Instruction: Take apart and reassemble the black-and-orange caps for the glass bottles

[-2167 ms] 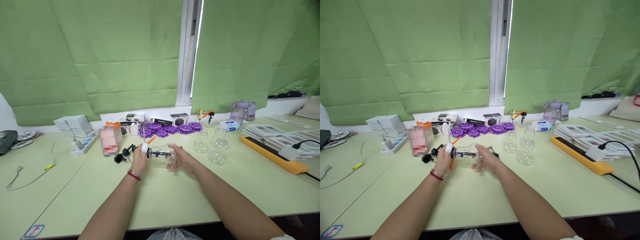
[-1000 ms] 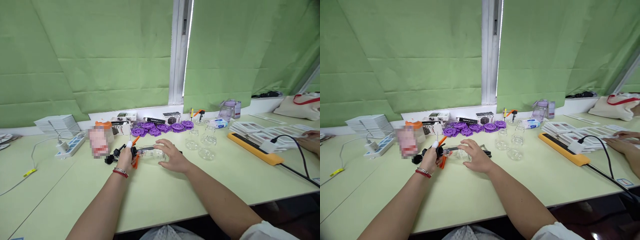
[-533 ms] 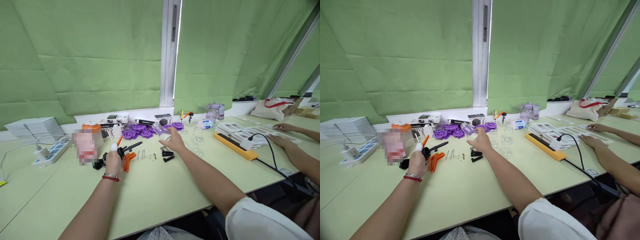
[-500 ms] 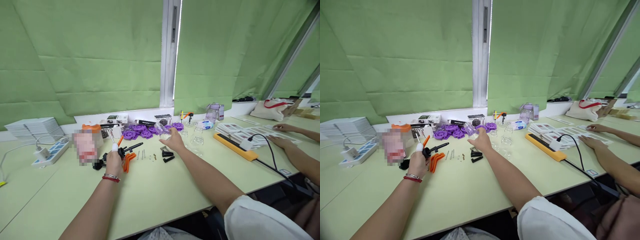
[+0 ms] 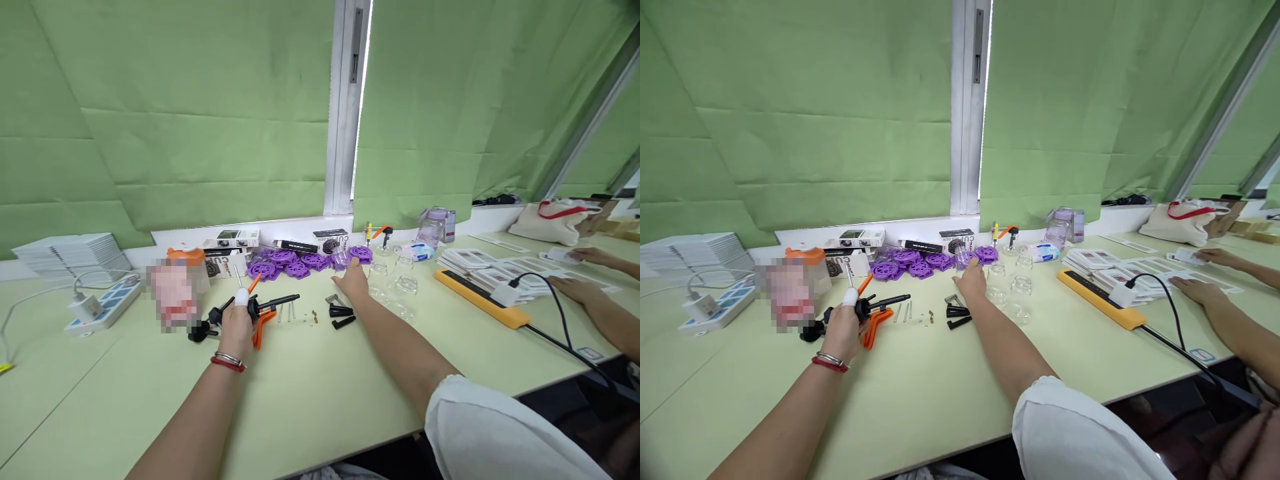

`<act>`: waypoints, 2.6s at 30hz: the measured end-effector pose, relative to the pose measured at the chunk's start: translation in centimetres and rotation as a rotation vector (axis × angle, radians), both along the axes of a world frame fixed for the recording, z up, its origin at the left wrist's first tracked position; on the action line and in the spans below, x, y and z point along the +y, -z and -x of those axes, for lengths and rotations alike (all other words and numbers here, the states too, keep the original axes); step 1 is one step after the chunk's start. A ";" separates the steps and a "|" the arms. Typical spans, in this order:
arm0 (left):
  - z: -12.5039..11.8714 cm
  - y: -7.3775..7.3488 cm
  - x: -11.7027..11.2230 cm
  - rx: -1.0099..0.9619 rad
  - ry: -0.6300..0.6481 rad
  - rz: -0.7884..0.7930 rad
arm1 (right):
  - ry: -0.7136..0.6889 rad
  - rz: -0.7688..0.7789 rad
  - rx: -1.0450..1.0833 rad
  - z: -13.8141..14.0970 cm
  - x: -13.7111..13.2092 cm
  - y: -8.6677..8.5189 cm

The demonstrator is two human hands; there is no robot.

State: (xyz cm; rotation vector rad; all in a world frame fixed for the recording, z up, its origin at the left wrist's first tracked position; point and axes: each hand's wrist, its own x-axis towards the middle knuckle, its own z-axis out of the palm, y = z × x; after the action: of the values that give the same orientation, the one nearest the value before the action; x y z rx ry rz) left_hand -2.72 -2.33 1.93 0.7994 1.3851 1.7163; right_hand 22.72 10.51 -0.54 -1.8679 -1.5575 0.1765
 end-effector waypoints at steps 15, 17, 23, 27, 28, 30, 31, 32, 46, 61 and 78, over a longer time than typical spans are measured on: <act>-0.3 -0.2 -0.2 0.039 0.038 -0.006 | 0.137 0.197 -0.364 0.8 -0.2 1.0; -0.4 -0.2 -0.3 0.039 0.029 0.001 | 0.160 0.224 -0.356 0.6 -0.2 0.8; -0.3 -0.3 -0.2 0.067 0.030 -0.006 | 0.181 0.254 -0.311 0.3 0.0 1.1; -0.2 -0.2 -0.1 0.066 0.026 -0.007 | 0.193 0.210 -0.280 0.4 -0.2 0.9; -0.3 -0.1 -0.1 0.065 0.023 -0.009 | 0.204 0.178 -0.283 0.5 -0.3 0.6; -0.3 -0.1 -0.1 0.064 0.030 -0.012 | 0.197 0.103 -0.299 0.5 -0.1 -0.1; -0.3 -0.1 -0.1 0.065 0.037 -0.010 | 0.174 0.071 -0.313 0.5 0.1 -0.5; -0.3 -0.1 -0.2 0.067 0.041 -0.008 | 0.140 0.048 -0.333 0.3 0.3 -0.9; -0.1 0.2 0.0 0.072 0.053 -0.028 | 0.053 -0.004 -0.548 -3.1 0.0 -4.6; -1.1 -0.7 -1.1 0.080 0.252 0.073 | -0.954 -0.368 -0.562 4.7 -11.8 -4.4; -2.3 -1.1 -3.0 0.588 0.656 -0.094 | -0.724 0.320 0.380 2.5 -13.8 -2.6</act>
State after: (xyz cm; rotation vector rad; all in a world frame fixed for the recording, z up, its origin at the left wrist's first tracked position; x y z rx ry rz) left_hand -0.40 -5.34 3.03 1.6886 1.1959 1.0697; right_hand 20.19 -3.29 2.04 -1.2867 -1.9259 1.0886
